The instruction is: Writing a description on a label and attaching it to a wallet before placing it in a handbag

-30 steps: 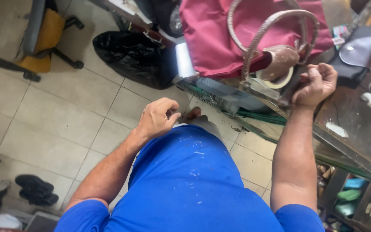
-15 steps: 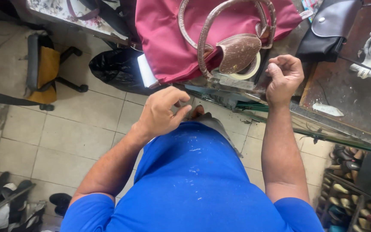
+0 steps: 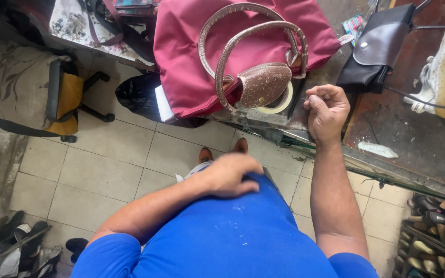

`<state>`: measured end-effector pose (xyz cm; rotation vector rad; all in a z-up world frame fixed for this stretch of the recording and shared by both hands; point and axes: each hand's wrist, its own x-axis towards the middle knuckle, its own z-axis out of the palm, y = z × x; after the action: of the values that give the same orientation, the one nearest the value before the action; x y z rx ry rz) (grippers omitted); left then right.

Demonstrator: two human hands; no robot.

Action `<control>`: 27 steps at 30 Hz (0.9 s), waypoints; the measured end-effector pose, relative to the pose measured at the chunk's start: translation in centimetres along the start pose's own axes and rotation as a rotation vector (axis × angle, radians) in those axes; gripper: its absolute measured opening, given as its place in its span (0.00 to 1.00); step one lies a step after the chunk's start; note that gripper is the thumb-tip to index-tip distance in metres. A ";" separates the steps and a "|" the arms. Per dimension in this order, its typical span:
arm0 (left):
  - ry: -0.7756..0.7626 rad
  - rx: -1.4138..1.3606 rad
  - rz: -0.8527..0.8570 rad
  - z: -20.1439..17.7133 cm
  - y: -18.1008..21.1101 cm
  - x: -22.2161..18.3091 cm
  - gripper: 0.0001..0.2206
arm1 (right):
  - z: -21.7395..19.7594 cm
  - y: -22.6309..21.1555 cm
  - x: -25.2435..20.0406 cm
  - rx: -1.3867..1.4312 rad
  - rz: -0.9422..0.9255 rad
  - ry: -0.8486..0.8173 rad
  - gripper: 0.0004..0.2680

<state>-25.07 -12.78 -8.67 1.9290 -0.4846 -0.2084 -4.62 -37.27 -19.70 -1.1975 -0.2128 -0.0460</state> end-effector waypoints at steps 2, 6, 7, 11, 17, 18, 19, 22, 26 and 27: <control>-0.266 -0.109 -0.079 0.3 0.0 0.4 0.12 | -0.2 0.3 0.1 0.000 0.005 -0.011 0.09; -0.551 -0.282 -0.241 -0.8 -1.3 1.1 0.25 | -0.7 0.7 0.2 -0.015 -0.013 -0.045 0.09; -0.622 -0.321 -0.305 -1.1 -1.6 1.2 0.30 | -0.7 0.7 0.3 -0.019 -0.005 -0.047 0.08; -0.651 -0.342 -0.367 0.8 -5.9 0.6 0.33 | -0.7 0.6 0.3 -0.004 -0.009 -0.067 0.09; -0.665 -0.382 -0.436 0.2 -6.1 -0.4 0.35 | -0.6 0.4 0.2 0.009 0.002 -0.070 0.09; -0.663 -0.378 -0.475 0.1 -6.6 -0.8 0.36 | -0.6 0.4 0.2 0.006 0.003 -0.060 0.09; -0.661 -0.374 -0.515 0.0 -7.0 -1.1 0.36 | -0.6 0.4 0.1 0.003 0.005 -0.051 0.09; -0.639 -0.365 -0.646 1.1 -13.0 -2.9 0.40 | 0.3 0.0 0.3 -0.047 -0.016 -0.025 0.08; -0.615 -0.133 -0.745 1.9 -13.5 -4.7 0.43 | 1.0 -0.6 0.0 -0.067 -0.033 -0.005 0.08; -0.615 -0.117 -0.755 1.9 -13.2 -4.4 0.41 | 0.7 -0.4 0.1 -0.079 -0.020 0.006 0.08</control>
<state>-26.64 -8.07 -21.83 1.8306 -0.1008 -1.3080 -4.68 -36.71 -19.09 -1.2737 -0.2194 -0.0756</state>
